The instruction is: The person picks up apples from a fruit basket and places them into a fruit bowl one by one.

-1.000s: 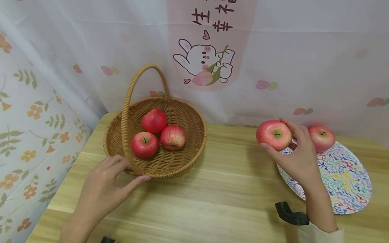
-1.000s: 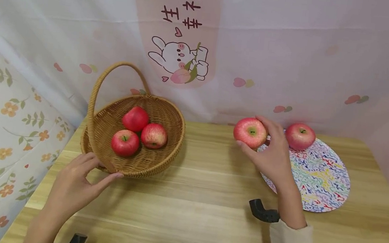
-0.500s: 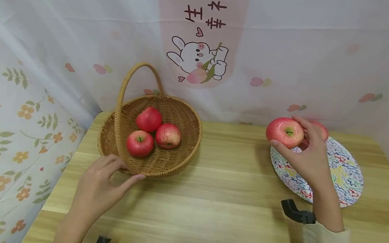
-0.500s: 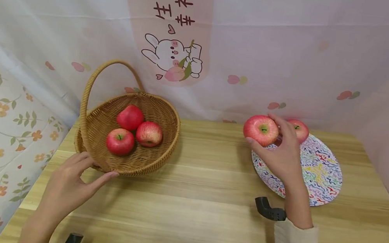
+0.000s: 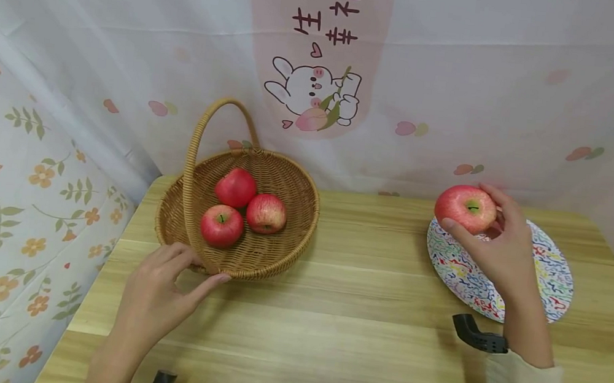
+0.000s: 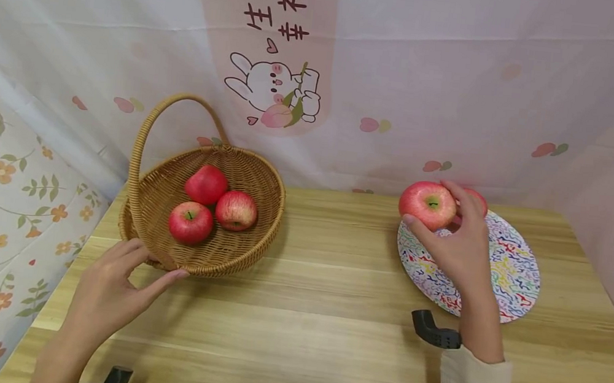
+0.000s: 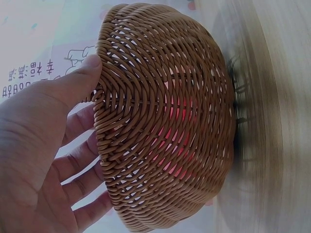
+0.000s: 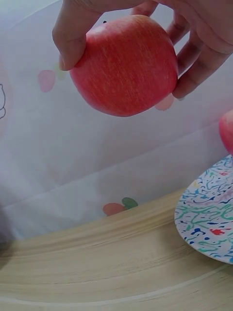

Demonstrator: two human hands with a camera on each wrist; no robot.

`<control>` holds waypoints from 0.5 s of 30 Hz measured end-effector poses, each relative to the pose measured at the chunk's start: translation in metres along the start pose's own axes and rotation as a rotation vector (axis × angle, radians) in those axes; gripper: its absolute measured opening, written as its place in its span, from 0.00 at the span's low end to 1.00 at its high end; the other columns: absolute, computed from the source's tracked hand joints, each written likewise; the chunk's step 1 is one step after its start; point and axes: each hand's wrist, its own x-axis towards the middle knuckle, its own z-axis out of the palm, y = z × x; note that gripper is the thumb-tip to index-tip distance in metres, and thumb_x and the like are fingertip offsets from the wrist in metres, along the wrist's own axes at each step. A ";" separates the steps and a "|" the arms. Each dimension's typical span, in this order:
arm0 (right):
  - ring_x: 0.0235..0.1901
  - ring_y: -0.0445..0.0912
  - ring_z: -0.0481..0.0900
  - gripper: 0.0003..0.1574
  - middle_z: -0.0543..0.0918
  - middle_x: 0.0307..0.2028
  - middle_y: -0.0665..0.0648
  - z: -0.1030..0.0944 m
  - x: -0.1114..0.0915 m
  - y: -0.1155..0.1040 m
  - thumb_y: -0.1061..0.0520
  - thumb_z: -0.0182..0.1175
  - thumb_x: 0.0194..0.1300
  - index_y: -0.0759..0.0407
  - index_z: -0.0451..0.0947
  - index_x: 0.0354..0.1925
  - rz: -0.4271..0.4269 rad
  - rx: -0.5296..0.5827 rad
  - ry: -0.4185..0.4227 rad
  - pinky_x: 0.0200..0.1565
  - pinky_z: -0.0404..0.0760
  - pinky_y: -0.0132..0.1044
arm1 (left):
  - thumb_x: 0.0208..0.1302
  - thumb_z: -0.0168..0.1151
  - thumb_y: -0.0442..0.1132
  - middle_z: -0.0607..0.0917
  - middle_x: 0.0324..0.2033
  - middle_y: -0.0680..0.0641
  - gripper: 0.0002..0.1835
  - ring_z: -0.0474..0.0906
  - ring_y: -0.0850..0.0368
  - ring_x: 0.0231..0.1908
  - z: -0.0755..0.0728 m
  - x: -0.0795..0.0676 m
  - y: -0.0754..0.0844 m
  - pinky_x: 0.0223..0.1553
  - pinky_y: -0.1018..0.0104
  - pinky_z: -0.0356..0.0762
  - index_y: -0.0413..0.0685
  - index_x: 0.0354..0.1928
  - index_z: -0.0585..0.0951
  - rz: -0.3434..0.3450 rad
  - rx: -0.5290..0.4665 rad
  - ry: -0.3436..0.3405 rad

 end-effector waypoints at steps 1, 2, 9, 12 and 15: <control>0.54 0.37 0.73 0.53 0.72 0.65 0.44 -0.001 0.000 0.000 0.57 0.79 0.60 0.45 0.67 0.78 0.006 -0.001 0.004 0.46 0.75 0.16 | 0.47 0.86 0.52 0.85 0.31 0.54 0.20 0.80 0.56 0.34 0.000 0.000 0.000 0.37 0.68 0.71 0.51 0.30 0.84 0.000 0.000 0.000; 0.54 0.36 0.73 0.52 0.72 0.65 0.43 -0.002 0.000 0.000 0.56 0.79 0.60 0.45 0.66 0.78 0.014 -0.006 0.007 0.46 0.75 0.16 | 0.47 0.87 0.52 0.85 0.31 0.55 0.20 0.80 0.56 0.34 0.000 0.000 0.000 0.37 0.68 0.71 0.51 0.30 0.84 0.000 0.000 0.000; 0.55 0.36 0.71 0.52 0.71 0.64 0.42 -0.005 0.000 0.001 0.56 0.78 0.60 0.48 0.67 0.78 0.015 -0.011 0.030 0.46 0.74 0.16 | 0.46 0.87 0.51 0.85 0.31 0.55 0.19 0.80 0.56 0.34 0.001 0.000 0.000 0.37 0.69 0.70 0.51 0.30 0.84 0.000 -0.009 0.000; 0.55 0.36 0.72 0.51 0.71 0.63 0.40 -0.006 0.000 0.003 0.57 0.78 0.61 0.48 0.67 0.77 0.022 -0.005 0.029 0.45 0.75 0.15 | 0.47 0.86 0.52 0.85 0.31 0.55 0.19 0.80 0.56 0.33 0.000 0.000 0.000 0.37 0.69 0.70 0.51 0.30 0.84 0.003 -0.005 0.004; 0.54 0.37 0.72 0.51 0.72 0.61 0.38 -0.008 0.001 0.005 0.57 0.78 0.61 0.48 0.67 0.77 0.040 0.005 0.037 0.44 0.76 0.15 | 0.46 0.87 0.51 0.85 0.31 0.55 0.19 0.80 0.56 0.33 0.000 0.000 0.000 0.37 0.69 0.70 0.51 0.30 0.84 0.005 -0.001 0.008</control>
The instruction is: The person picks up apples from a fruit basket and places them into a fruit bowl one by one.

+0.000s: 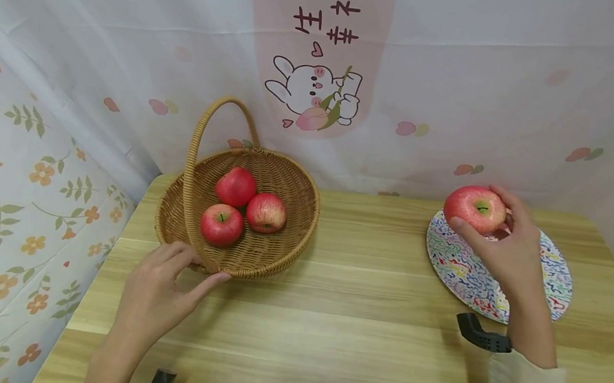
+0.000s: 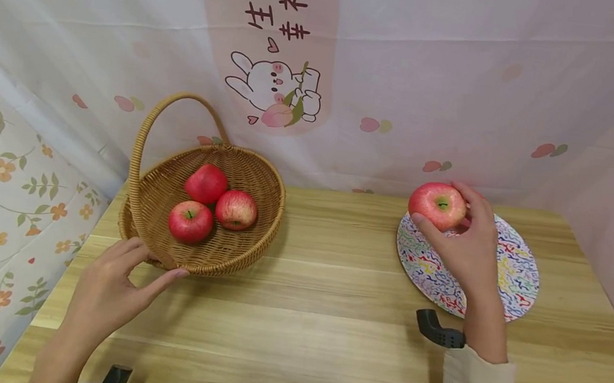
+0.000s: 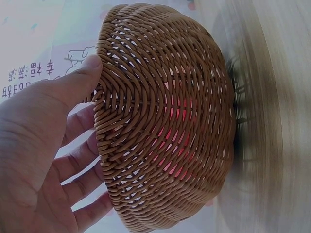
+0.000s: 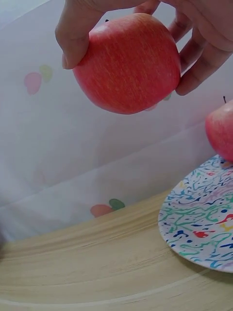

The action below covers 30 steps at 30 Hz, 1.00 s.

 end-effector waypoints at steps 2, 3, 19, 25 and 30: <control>0.54 0.37 0.72 0.50 0.72 0.61 0.38 -0.002 0.001 0.001 0.57 0.78 0.61 0.48 0.68 0.77 0.017 0.006 0.014 0.43 0.76 0.16 | 0.45 0.87 0.51 0.85 0.31 0.55 0.20 0.80 0.56 0.33 0.000 0.000 0.000 0.37 0.68 0.70 0.51 0.30 0.84 0.000 0.001 -0.001; 0.53 0.37 0.73 0.50 0.73 0.61 0.38 -0.003 0.001 0.002 0.57 0.78 0.60 0.48 0.68 0.77 0.024 0.011 0.025 0.43 0.76 0.16 | 0.45 0.87 0.50 0.85 0.31 0.55 0.20 0.80 0.56 0.33 0.000 0.000 0.000 0.37 0.68 0.70 0.51 0.30 0.84 -0.001 0.000 -0.001; 0.53 0.36 0.72 0.51 0.71 0.62 0.39 -0.017 0.005 0.015 0.56 0.77 0.61 0.45 0.67 0.77 0.101 0.001 0.124 0.41 0.77 0.15 | 0.60 0.74 0.68 0.85 0.30 0.54 0.27 0.80 0.56 0.32 0.002 0.002 -0.001 0.36 0.68 0.70 0.51 0.30 0.84 0.015 -0.005 0.003; 0.54 0.35 0.71 0.49 0.72 0.61 0.38 -0.017 0.005 0.017 0.54 0.79 0.58 0.45 0.71 0.75 0.132 -0.019 0.193 0.43 0.75 0.16 | 0.58 0.76 0.66 0.85 0.30 0.54 0.25 0.80 0.56 0.33 0.002 0.001 0.000 0.35 0.61 0.74 0.51 0.30 0.84 0.011 0.006 -0.002; 0.54 0.35 0.70 0.49 0.73 0.61 0.38 -0.020 0.005 0.020 0.53 0.79 0.58 0.42 0.71 0.74 0.193 -0.007 0.226 0.42 0.75 0.18 | 0.47 0.86 0.52 0.85 0.30 0.54 0.20 0.81 0.55 0.33 0.000 0.001 0.000 0.35 0.57 0.76 0.50 0.30 0.85 0.008 0.018 -0.007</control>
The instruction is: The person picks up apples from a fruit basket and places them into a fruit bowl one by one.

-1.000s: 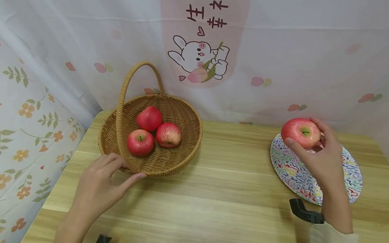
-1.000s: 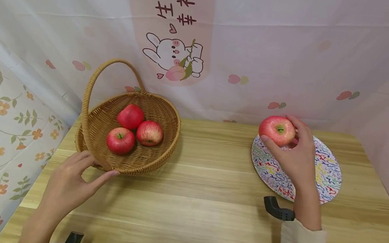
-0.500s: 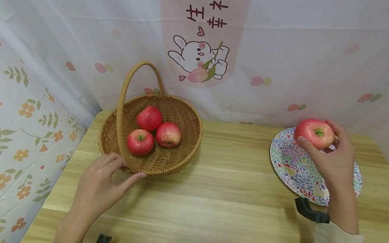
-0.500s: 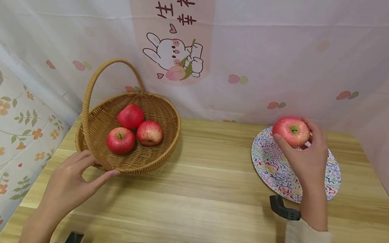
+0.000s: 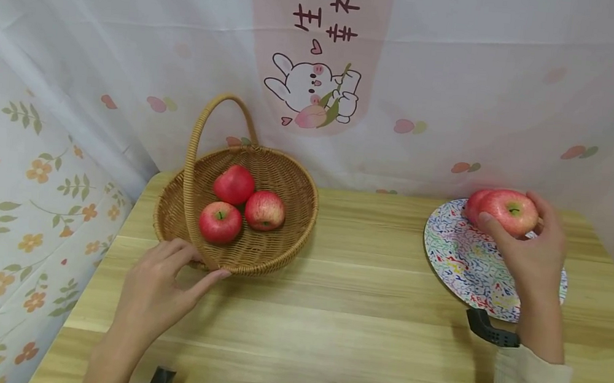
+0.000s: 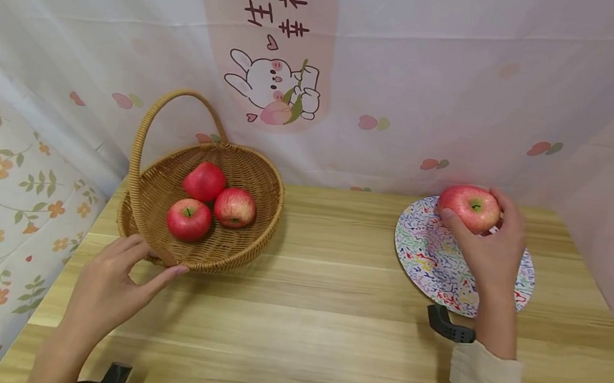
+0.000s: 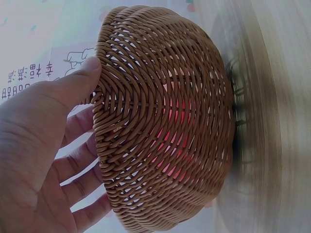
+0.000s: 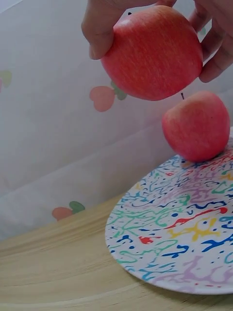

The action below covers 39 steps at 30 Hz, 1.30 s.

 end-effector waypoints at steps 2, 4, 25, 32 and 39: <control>0.53 0.35 0.70 0.49 0.73 0.61 0.38 -0.002 0.001 0.001 0.53 0.78 0.59 0.41 0.70 0.75 0.036 0.018 0.010 0.40 0.75 0.16 | 0.46 0.86 0.52 0.85 0.30 0.53 0.20 0.81 0.55 0.33 0.000 0.000 0.000 0.35 0.56 0.76 0.50 0.30 0.85 0.000 -0.001 0.001; 0.53 0.34 0.70 0.49 0.73 0.62 0.38 -0.005 0.002 0.002 0.53 0.78 0.59 0.40 0.69 0.75 0.056 0.025 0.021 0.39 0.75 0.16 | 0.47 0.86 0.52 0.86 0.30 0.54 0.19 0.82 0.55 0.33 0.000 0.000 0.000 0.36 0.56 0.76 0.50 0.30 0.85 0.005 -0.005 0.006; 0.56 0.35 0.69 0.49 0.72 0.64 0.38 -0.020 0.010 0.015 0.53 0.78 0.60 0.38 0.69 0.75 0.157 0.053 0.075 0.41 0.74 0.15 | 0.48 0.86 0.52 0.86 0.30 0.54 0.19 0.81 0.56 0.32 0.001 0.000 0.001 0.35 0.60 0.73 0.51 0.30 0.85 -0.002 -0.016 0.004; 0.55 0.33 0.68 0.51 0.71 0.67 0.39 -0.023 0.012 0.020 0.54 0.76 0.62 0.41 0.66 0.78 0.205 0.046 0.085 0.45 0.73 0.16 | 0.49 0.85 0.52 0.85 0.30 0.55 0.18 0.81 0.55 0.32 0.000 0.000 0.001 0.35 0.58 0.75 0.51 0.29 0.85 -0.001 -0.007 0.003; 0.52 0.34 0.70 0.48 0.72 0.61 0.40 -0.026 0.015 0.028 0.58 0.78 0.60 0.42 0.70 0.74 0.223 0.136 0.098 0.41 0.74 0.14 | 0.50 0.84 0.53 0.86 0.30 0.55 0.18 0.81 0.56 0.32 -0.001 0.000 0.001 0.35 0.59 0.75 0.52 0.30 0.85 0.004 0.001 -0.001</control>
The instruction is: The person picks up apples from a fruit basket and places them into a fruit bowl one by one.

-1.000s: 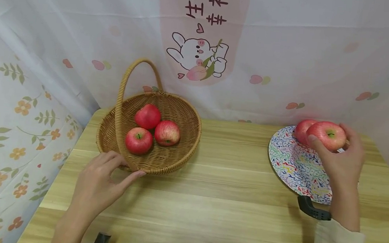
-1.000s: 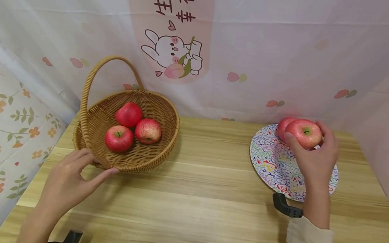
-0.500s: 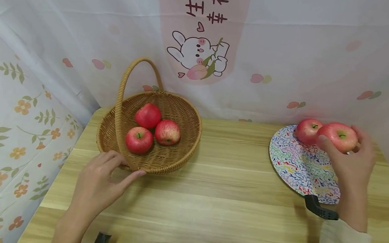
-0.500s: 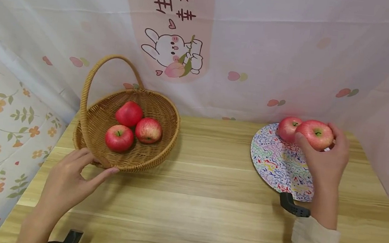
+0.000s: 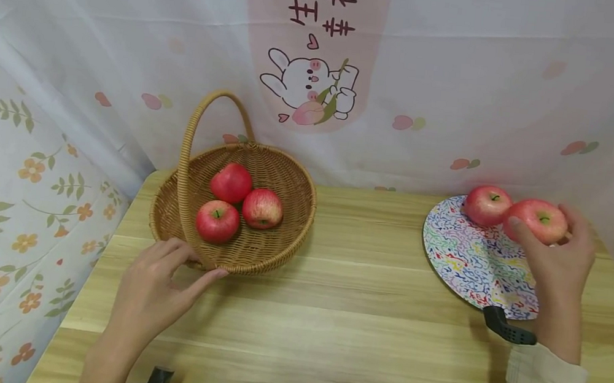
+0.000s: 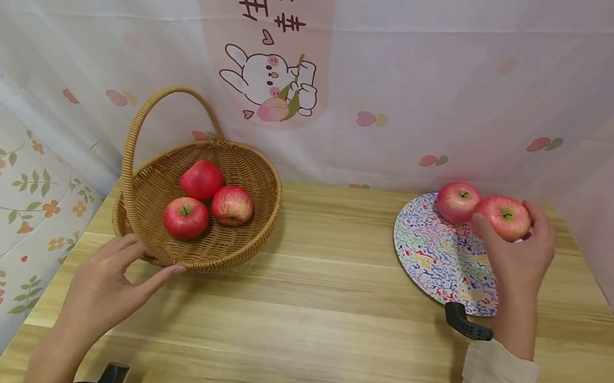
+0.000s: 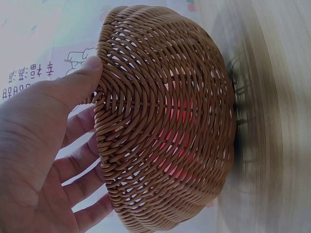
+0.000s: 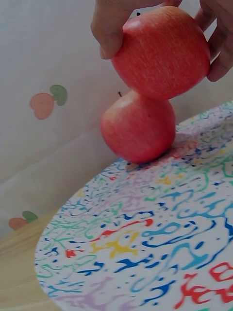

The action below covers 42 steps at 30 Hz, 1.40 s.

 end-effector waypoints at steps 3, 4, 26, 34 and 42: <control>0.51 0.35 0.71 0.46 0.74 0.58 0.41 -0.002 0.002 0.005 0.60 0.80 0.57 0.43 0.74 0.71 0.016 0.072 0.003 0.40 0.75 0.15 | 0.49 0.85 0.52 0.86 0.30 0.55 0.18 0.81 0.55 0.32 0.000 0.000 0.000 0.34 0.58 0.75 0.52 0.29 0.85 -0.003 -0.002 -0.001; 0.51 0.35 0.71 0.46 0.74 0.58 0.41 -0.002 0.003 0.007 0.60 0.80 0.57 0.43 0.74 0.70 0.022 0.092 0.007 0.39 0.75 0.15 | 0.49 0.85 0.51 0.86 0.30 0.55 0.18 0.81 0.55 0.32 0.000 0.000 0.000 0.34 0.57 0.76 0.52 0.29 0.85 -0.003 -0.002 -0.001; 0.54 0.32 0.71 0.54 0.69 0.63 0.37 -0.001 0.024 0.033 0.54 0.77 0.62 0.39 0.61 0.78 0.140 -0.066 -0.003 0.49 0.73 0.15 | 0.46 0.86 0.50 0.84 0.29 0.55 0.19 0.79 0.58 0.30 0.001 0.000 0.000 0.35 0.69 0.69 0.50 0.28 0.84 -0.014 -0.014 0.003; 0.60 0.34 0.71 0.52 0.70 0.65 0.38 0.001 0.027 0.038 0.52 0.75 0.63 0.39 0.61 0.79 0.145 -0.098 0.007 0.69 0.68 0.27 | 0.50 0.85 0.53 0.84 0.29 0.55 0.19 0.79 0.57 0.30 0.001 -0.001 0.000 0.36 0.68 0.69 0.51 0.28 0.83 -0.003 -0.013 0.009; 0.59 0.33 0.71 0.53 0.69 0.67 0.38 -0.001 0.029 0.038 0.50 0.75 0.64 0.38 0.60 0.79 0.166 -0.087 -0.005 0.60 0.72 0.20 | 0.50 0.85 0.53 0.85 0.29 0.55 0.19 0.80 0.56 0.31 0.002 0.000 0.001 0.36 0.67 0.69 0.51 0.29 0.83 -0.006 -0.012 0.008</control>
